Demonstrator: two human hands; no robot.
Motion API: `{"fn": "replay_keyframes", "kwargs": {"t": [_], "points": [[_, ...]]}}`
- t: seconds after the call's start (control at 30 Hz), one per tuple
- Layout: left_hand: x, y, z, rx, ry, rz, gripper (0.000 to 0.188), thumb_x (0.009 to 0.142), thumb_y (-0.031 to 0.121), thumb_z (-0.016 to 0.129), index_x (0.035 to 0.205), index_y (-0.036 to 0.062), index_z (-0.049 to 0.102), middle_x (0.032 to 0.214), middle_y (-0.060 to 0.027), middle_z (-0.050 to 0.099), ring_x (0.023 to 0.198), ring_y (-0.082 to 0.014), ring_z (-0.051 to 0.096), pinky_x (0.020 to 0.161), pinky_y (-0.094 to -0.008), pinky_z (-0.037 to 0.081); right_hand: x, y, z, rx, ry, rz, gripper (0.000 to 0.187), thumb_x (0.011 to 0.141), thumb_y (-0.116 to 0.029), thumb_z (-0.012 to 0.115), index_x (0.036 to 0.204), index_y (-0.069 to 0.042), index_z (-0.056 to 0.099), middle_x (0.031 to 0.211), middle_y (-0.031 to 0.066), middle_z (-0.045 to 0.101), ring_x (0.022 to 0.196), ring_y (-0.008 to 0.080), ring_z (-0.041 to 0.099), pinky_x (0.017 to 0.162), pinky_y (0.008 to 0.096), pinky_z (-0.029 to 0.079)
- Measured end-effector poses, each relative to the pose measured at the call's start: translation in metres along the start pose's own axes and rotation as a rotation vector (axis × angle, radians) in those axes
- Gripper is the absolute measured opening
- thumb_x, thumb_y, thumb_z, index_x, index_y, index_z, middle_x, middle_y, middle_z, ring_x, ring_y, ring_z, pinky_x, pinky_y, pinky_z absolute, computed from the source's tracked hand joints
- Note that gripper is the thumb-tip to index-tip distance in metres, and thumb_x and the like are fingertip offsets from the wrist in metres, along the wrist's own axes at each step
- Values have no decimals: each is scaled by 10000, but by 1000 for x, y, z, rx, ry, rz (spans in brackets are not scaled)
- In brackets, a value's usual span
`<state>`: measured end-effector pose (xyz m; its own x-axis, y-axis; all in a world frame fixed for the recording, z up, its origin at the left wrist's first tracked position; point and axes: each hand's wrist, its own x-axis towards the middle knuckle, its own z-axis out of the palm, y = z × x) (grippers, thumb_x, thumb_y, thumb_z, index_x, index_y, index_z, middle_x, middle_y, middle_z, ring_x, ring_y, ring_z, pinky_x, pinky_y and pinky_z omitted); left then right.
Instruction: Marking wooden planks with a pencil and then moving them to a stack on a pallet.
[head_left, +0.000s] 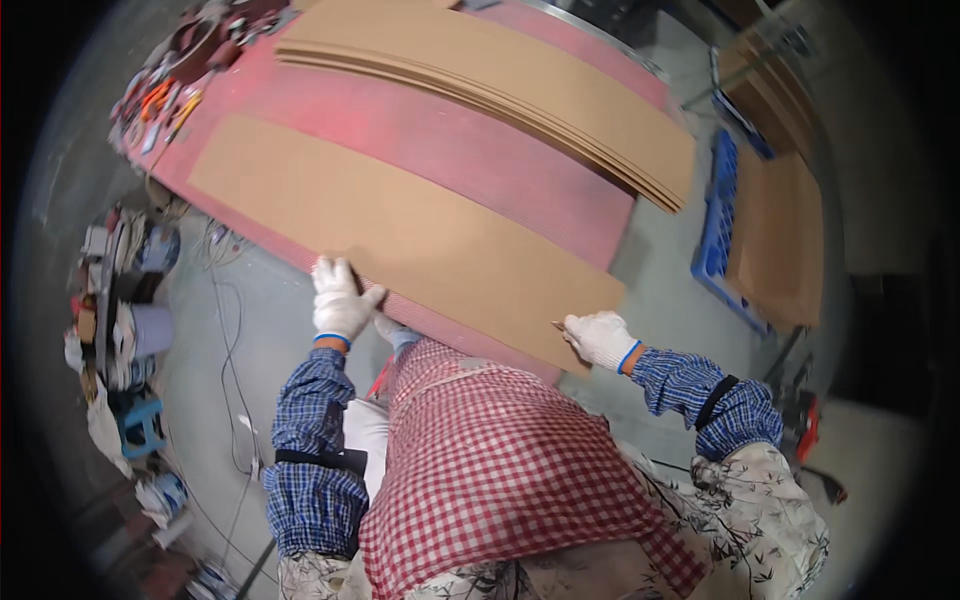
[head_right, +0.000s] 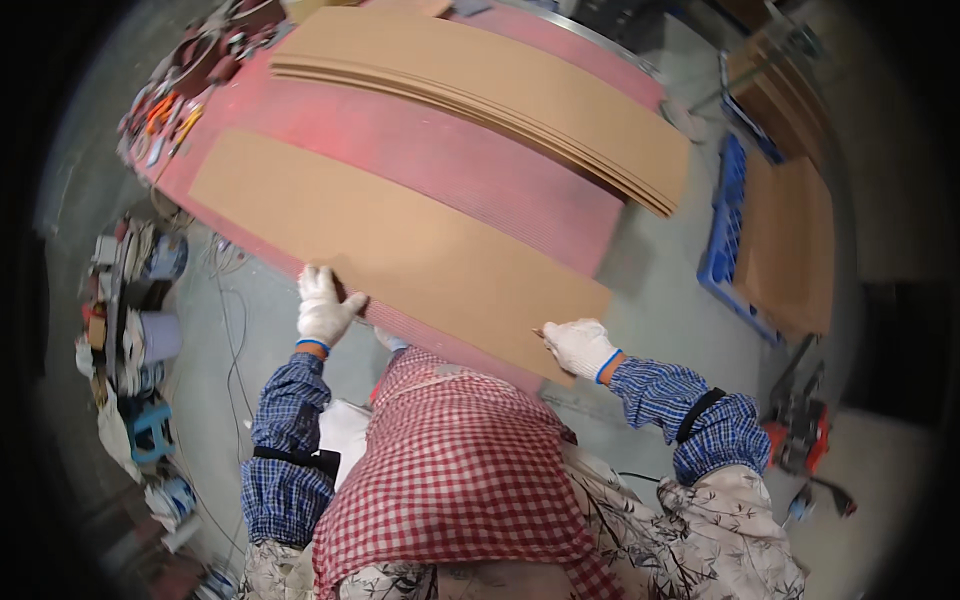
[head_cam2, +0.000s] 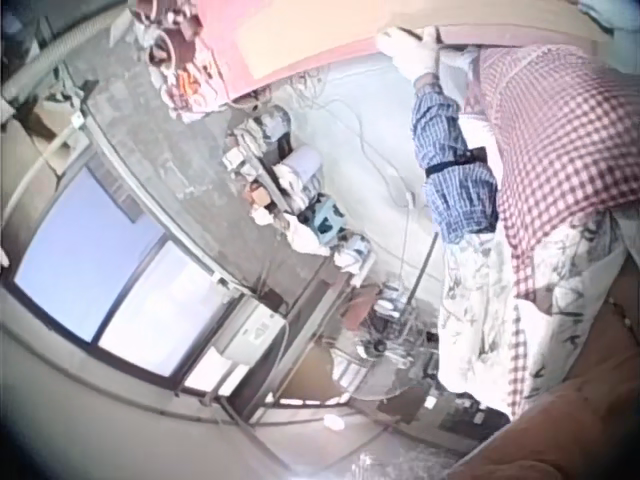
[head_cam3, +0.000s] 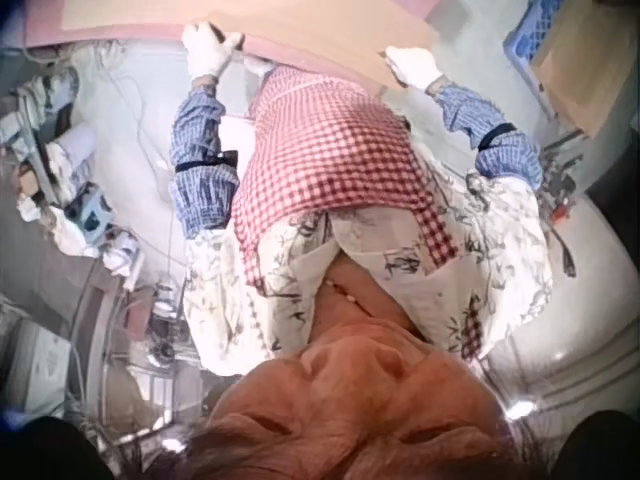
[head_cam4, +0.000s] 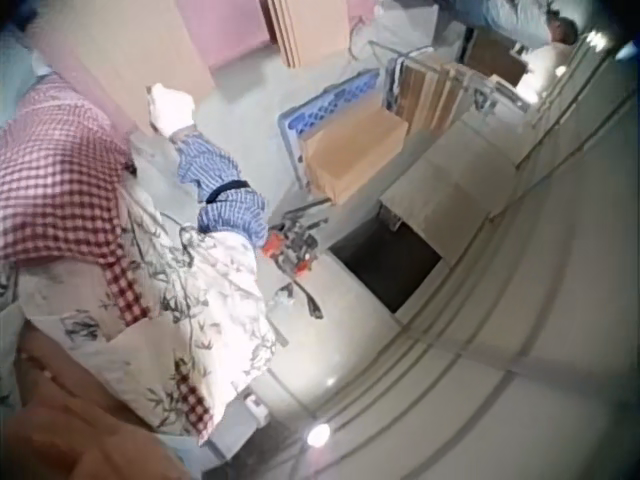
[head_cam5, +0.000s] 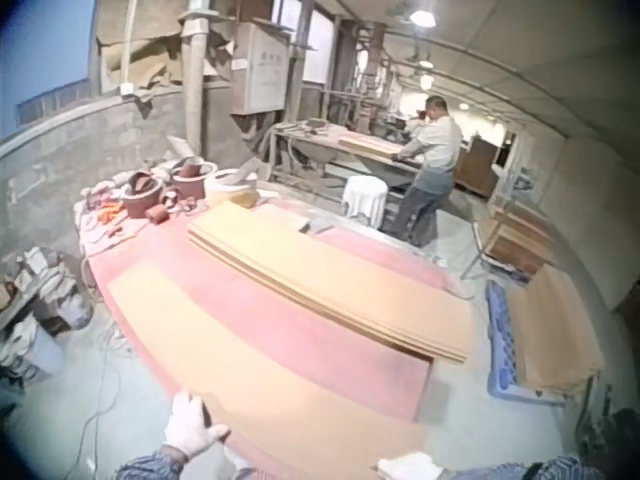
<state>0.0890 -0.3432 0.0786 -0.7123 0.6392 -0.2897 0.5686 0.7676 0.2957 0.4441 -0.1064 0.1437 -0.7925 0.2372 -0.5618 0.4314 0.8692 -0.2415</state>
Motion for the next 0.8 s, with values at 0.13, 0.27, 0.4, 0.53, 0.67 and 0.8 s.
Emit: {"fn": "replay_keyframes", "kwargs": {"t": [0.13,0.27,0.4,0.53,0.67,0.8], "points": [[12,-8,-1,48,5,19,804,732,415,781,1308,-20,426,1442,-251,334,1364,-447,299,1080,-481,381,-64,42,37,-1,12,96,150,908,-198,528,959,-76,599,741,164,662,708,359,664,621,494,498],[21,-12,5,15,-8,15,803,735,366,796,1326,-23,415,1452,-258,326,1376,-456,285,1102,-479,360,-96,60,72,-42,-40,201,186,947,-229,499,963,-76,604,773,149,673,719,350,668,633,491,504],[22,-16,9,59,-17,-22,817,739,366,793,1340,-24,401,1482,-267,301,1391,-461,268,1114,-484,349,-89,30,52,61,-21,204,236,971,-274,490,923,-65,589,751,138,664,688,343,660,628,477,511],[23,-16,10,83,14,15,802,740,359,790,1331,-26,407,1457,-265,326,1381,-462,280,1106,-486,358,-73,28,61,75,19,136,231,959,-275,507,899,-64,578,726,138,655,661,334,654,617,469,509],[20,-12,2,51,-24,-2,781,740,350,789,1314,-28,418,1410,-259,366,1363,-464,303,1095,-486,370,-63,29,58,5,-46,95,237,951,-272,519,873,-59,586,713,147,656,652,323,658,612,462,501],[18,-8,0,12,-57,-1,785,743,354,787,1322,-23,415,1427,-257,356,1371,-460,297,1095,-482,373,-62,36,67,-50,-14,-25,241,945,-270,523,851,-61,600,710,147,660,655,315,664,618,459,499]]}}
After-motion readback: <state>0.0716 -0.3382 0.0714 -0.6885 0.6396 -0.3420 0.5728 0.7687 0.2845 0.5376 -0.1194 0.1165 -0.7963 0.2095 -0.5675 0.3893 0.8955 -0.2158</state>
